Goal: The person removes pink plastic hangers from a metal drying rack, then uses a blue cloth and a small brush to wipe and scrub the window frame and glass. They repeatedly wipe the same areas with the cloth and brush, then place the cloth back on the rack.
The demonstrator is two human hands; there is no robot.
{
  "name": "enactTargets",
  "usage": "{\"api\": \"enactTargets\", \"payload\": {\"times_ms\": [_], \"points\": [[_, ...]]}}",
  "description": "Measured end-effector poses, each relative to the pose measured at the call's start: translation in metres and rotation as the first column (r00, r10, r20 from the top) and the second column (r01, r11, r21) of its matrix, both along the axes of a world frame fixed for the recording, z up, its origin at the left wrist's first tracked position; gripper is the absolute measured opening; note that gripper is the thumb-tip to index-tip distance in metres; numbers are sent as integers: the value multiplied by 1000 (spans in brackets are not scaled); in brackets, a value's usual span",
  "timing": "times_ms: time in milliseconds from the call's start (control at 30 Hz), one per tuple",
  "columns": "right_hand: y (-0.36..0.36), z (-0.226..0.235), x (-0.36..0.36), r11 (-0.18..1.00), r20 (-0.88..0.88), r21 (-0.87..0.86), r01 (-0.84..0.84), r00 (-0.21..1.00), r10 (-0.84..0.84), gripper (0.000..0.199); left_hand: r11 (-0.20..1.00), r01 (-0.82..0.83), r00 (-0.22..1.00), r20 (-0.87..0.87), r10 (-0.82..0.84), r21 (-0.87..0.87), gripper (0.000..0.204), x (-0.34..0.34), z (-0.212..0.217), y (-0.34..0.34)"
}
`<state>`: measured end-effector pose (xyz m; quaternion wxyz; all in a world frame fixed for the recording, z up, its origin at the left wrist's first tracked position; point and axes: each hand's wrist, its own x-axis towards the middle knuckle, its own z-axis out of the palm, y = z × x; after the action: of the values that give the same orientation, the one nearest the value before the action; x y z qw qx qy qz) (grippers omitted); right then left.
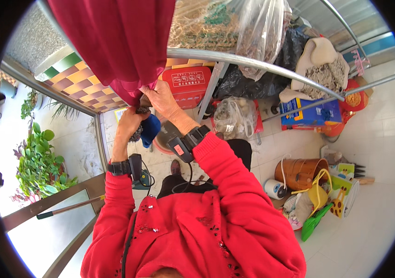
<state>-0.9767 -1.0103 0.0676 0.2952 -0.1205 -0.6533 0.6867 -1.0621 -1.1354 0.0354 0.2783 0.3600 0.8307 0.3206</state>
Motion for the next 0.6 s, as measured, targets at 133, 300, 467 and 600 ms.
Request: {"api": "enactTargets", "payload": {"times_ms": [133, 300, 467, 600], "points": [[-6, -7, -10, 989, -27, -150, 15, 999, -20, 21, 998, -64, 990, 124, 66, -17, 47, 10, -2, -14], [-5, -11, -7, 814, -14, -579, 46, 998, -67, 23, 997, -77, 977, 200, 70, 27, 45, 11, -6, -29], [19, 16, 18, 1000, 67, -3, 1, 998, -1, 33, 992, -125, 878, 462, 126, -33, 44, 21, 6, -44], [8, 21, 41, 968, 286, -149, -204, 928, 240, 33, 987, -160, 721, 678, 139, -32, 42, 24, 19, -41]]}}
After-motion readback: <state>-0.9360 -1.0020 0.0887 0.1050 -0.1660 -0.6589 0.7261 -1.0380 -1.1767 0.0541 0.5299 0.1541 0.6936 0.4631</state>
